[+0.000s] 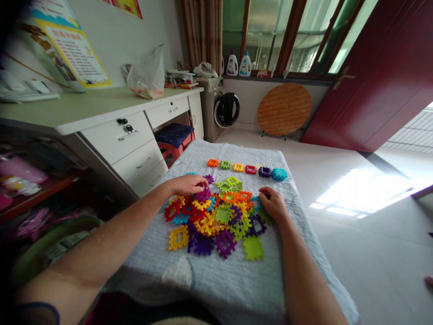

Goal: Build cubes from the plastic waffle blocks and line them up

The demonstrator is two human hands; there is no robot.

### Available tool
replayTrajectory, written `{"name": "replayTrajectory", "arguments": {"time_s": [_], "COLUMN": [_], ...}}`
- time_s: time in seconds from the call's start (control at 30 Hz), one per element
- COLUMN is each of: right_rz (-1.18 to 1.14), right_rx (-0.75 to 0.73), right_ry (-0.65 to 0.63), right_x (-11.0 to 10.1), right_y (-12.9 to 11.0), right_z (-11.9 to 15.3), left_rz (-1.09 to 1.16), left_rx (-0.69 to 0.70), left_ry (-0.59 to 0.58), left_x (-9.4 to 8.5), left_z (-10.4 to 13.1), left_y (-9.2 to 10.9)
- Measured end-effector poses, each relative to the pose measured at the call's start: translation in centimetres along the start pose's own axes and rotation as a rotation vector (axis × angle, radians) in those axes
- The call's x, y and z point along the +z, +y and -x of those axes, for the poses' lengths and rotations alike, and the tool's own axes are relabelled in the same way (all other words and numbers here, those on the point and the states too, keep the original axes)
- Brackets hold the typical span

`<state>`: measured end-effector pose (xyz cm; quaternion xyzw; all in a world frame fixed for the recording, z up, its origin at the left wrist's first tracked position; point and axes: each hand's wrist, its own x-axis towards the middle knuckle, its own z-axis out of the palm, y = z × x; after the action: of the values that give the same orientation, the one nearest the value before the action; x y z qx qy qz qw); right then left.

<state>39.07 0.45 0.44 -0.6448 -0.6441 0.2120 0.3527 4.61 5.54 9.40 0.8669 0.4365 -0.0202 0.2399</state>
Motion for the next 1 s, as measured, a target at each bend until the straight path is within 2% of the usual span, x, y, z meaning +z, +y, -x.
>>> {"name": "replayTrajectory", "arguments": {"time_s": [0.2,0.4,0.57,0.63,0.8,1.0], "right_rz": [-0.005,0.022,0.017,0.016,0.014,0.023], "right_rx": [-0.004,0.005,0.005,0.001,-0.005,-0.011], "right_ry": [0.009,0.014,0.011,0.015,0.023,0.031], "right_x": [0.0,0.0,0.0,0.0,0.0,-0.1], "right_y": [-0.1,-0.3,-0.3,-0.2,-0.2,-0.4], "right_z": [0.0,0.0,0.0,0.0,-0.1,-0.1], "left_rz": [-0.065,-0.07,-0.093,-0.141,-0.259,-0.277], "left_rx": [0.013,0.013,-0.153,-0.238,-0.359,-0.358], "left_ry": [-0.041,-0.014,0.238,0.283,0.271,0.229], "left_x": [0.8,0.3,-0.3,0.0,1.4,1.4], "left_z": [0.8,0.6,-1.7,-3.0,-5.3,-5.5], "left_y": [0.2,-0.4,-2.2,-2.6,-2.5,-2.2]}}
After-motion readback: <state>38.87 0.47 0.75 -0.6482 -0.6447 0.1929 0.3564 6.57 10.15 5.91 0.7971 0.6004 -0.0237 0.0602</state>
